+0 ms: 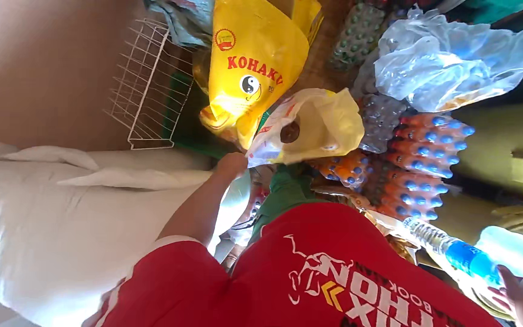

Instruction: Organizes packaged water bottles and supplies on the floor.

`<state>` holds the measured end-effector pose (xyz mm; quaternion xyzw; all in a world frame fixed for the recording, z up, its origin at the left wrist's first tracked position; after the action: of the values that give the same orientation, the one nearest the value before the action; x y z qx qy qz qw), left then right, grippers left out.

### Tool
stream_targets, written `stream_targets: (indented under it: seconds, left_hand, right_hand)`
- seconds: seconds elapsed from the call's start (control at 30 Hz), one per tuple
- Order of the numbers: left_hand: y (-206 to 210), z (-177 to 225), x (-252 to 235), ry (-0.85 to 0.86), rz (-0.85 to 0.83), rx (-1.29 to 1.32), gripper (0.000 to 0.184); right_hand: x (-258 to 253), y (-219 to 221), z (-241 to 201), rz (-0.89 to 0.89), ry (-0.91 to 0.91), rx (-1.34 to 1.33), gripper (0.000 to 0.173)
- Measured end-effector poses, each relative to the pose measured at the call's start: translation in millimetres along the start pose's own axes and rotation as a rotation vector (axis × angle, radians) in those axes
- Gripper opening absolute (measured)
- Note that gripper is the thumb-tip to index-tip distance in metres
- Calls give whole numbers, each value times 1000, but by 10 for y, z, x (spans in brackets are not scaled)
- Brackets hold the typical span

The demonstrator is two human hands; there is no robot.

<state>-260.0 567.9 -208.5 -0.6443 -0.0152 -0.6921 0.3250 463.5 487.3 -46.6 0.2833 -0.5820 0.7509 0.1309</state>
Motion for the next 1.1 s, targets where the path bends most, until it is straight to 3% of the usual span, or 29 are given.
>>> stream_targets:
  seconds: [0.17,0.37,0.43,0.57,0.67,0.8,0.97,1.1]
  left_hand:
    - [24,-30,160,-39,16,-19,39]
    - [-833,-203,-58,-212,181,-200,59]
    - [-1068,-55,-140,-249,233,-215,54]
    - [-1202,127,-145,-250,212,-226,49]
    - [-1340,234,-25,-228,258,-131,55]
    - [-1448,732,14,49,392,-97,53]
    - [-1349,1562,89,415,305,-205,52]
    - [-1414,1920,94,584,253,-358,50]
  right_hand:
    - [-166,-42,18,-12,-38,16,65]
    - [-354,-57,327,-30,-34,-68,65]
    - [-356,-24,448,-33,0,-154,65]
    - [-486,-3,714,16,78,-318,66]
    - [-629,7,766,50,64,-352,68]
    - [-408,-50,495,99,-3,-370,68]
    - [50,-125,12,55,-6,-272,64]
    - [94,36,94,42,78,-392,61]
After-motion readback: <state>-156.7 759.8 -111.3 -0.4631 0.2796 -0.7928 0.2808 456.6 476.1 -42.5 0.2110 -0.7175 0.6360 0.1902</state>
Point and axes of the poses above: each hand's wrist, its own x-axis away from the middle knuckle, its own y-axis out of the palm, z = x × y, the point moved 8 cm from there along -x, towards the middle knuckle, and after that the axes turned 10 degrees about y, right-handed, at the moved point
